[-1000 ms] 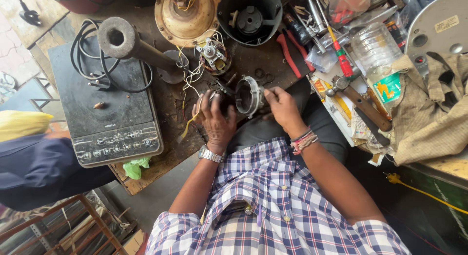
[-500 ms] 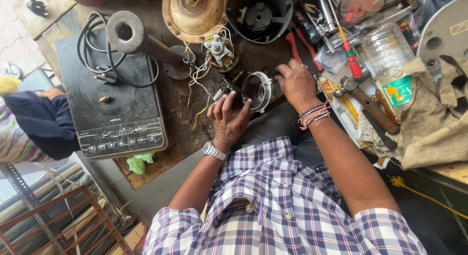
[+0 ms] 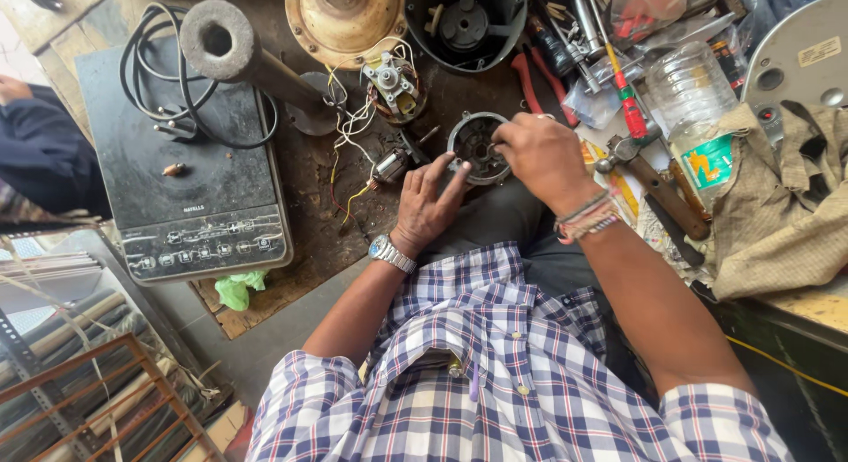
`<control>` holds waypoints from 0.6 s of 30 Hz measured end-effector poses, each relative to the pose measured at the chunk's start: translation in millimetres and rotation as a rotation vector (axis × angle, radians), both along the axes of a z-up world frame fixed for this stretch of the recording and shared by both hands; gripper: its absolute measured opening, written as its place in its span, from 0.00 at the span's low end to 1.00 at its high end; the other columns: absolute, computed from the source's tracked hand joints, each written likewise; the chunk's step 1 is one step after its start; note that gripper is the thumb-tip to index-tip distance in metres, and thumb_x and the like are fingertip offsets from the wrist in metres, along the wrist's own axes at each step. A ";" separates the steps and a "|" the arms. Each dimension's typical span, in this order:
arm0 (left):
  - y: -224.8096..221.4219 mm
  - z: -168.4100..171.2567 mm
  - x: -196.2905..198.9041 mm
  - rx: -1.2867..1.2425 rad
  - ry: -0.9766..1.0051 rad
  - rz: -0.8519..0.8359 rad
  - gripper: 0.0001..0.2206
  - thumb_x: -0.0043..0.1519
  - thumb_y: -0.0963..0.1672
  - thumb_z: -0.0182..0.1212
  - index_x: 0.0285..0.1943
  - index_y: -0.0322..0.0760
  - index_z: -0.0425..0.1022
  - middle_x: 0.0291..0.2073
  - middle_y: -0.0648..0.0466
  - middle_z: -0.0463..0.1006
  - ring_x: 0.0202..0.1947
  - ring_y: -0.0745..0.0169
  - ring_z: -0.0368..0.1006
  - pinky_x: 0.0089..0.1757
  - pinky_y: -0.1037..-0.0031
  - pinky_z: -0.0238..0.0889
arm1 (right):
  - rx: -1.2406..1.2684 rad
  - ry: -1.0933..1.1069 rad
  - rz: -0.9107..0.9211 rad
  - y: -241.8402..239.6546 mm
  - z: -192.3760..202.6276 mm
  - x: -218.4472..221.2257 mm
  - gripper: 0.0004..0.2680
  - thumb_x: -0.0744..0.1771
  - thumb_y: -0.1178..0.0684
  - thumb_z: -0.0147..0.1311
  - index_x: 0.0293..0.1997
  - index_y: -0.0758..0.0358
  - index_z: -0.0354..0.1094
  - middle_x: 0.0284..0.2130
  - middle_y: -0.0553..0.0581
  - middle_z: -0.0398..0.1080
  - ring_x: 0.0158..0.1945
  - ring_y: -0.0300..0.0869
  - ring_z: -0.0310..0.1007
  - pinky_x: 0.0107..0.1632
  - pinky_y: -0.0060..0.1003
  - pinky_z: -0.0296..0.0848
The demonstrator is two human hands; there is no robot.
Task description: The person disassembles a small electric motor, removes the rotor, and uses a screwdriver to adjust internal components. They also handle a stack of paper currency and a small wooden block during the process.
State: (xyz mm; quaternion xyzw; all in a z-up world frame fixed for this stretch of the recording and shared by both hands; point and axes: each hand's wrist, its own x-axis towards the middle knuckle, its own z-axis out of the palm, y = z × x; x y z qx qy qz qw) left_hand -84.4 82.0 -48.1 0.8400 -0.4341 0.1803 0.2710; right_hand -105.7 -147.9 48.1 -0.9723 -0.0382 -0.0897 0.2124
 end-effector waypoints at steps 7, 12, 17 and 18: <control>0.1 -6.2 -1.4 -0.057 0.029 0.101 0.30 0.60 0.49 0.72 0.70 0.39 0.65 0.66 0.49 0.67 0.56 0.52 0.68 0.54 0.60 0.59 | -0.317 0.039 0.113 20.2 -32.1 20.4 0.02 0.64 0.57 0.58 0.35 0.57 0.75 0.31 0.53 0.73 0.39 0.47 0.76 0.39 0.41 0.77; -0.8 -8.5 -3.6 -0.021 -0.009 0.154 0.30 0.60 0.51 0.71 0.71 0.43 0.65 0.66 0.52 0.67 0.57 0.54 0.67 0.56 0.60 0.55 | -0.394 0.020 0.146 18.2 -38.7 19.2 0.03 0.62 0.57 0.57 0.33 0.56 0.77 0.33 0.53 0.73 0.42 0.47 0.74 0.39 0.39 0.77; -0.2 -9.6 -4.7 0.005 -0.021 0.173 0.30 0.61 0.51 0.70 0.70 0.44 0.66 0.67 0.53 0.67 0.60 0.56 0.64 0.59 0.60 0.50 | -0.445 0.025 0.145 21.2 -37.0 18.5 0.02 0.62 0.56 0.57 0.31 0.56 0.76 0.33 0.54 0.73 0.44 0.47 0.74 0.40 0.38 0.76; -0.8 -8.9 -5.7 0.005 -0.026 0.178 0.29 0.61 0.51 0.70 0.70 0.44 0.66 0.68 0.53 0.67 0.62 0.55 0.63 0.59 0.59 0.50 | -0.448 0.024 0.150 22.9 -34.6 17.8 0.02 0.62 0.56 0.57 0.31 0.56 0.76 0.32 0.54 0.73 0.43 0.47 0.74 0.40 0.39 0.76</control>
